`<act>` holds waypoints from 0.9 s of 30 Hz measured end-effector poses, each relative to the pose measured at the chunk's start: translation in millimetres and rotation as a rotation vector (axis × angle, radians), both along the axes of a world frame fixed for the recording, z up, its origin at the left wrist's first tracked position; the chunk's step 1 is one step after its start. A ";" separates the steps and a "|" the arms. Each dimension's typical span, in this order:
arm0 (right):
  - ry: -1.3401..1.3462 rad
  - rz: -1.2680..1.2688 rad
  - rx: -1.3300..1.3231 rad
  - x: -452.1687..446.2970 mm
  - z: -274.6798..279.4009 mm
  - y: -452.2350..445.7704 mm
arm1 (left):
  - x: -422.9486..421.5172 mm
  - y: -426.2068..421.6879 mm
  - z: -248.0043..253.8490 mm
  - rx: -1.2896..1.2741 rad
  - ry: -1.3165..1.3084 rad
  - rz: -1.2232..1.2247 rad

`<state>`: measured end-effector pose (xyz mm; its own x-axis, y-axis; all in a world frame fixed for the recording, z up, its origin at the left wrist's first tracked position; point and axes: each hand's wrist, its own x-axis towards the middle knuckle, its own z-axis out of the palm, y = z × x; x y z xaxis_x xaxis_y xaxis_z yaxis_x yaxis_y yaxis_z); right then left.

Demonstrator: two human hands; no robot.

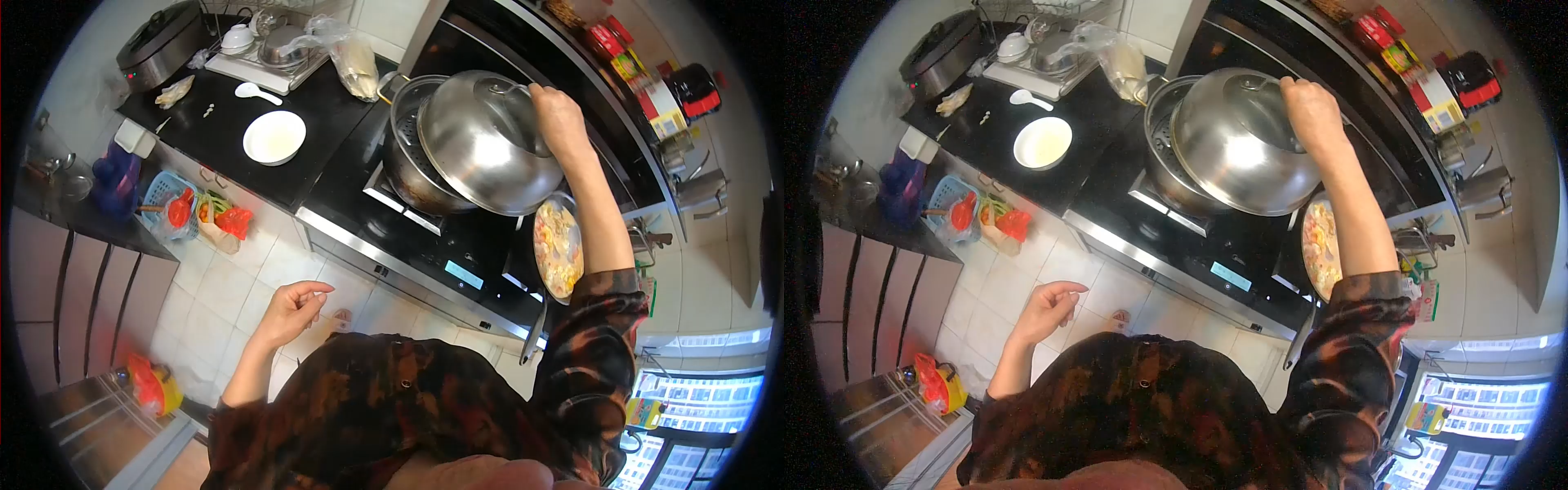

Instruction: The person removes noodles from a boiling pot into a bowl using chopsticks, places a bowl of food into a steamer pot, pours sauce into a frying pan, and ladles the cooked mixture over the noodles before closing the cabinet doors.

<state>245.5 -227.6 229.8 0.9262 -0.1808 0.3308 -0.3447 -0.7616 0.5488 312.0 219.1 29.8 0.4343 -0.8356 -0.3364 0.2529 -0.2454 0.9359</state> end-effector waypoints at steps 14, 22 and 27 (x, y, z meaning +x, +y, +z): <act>-0.020 0.101 0.190 32.2 -23.7 -6.6 | 22.9 -24.4 -20.5 0.044 0.040 -0.057; -0.202 0.084 0.179 -86.1 49.3 59.5 | -13.2 -87.7 -78.6 0.057 0.065 -0.225; -0.360 -0.337 0.410 -230.3 33.6 87.1 | -64.3 -116.2 -104.9 0.125 0.024 -0.460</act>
<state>15.1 -140.5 263.4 0.6402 -0.6208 0.4525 -0.7103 -0.7027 0.0408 247.7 102.9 -75.2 0.0200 -0.8916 -0.4524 0.1126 -0.4476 0.8871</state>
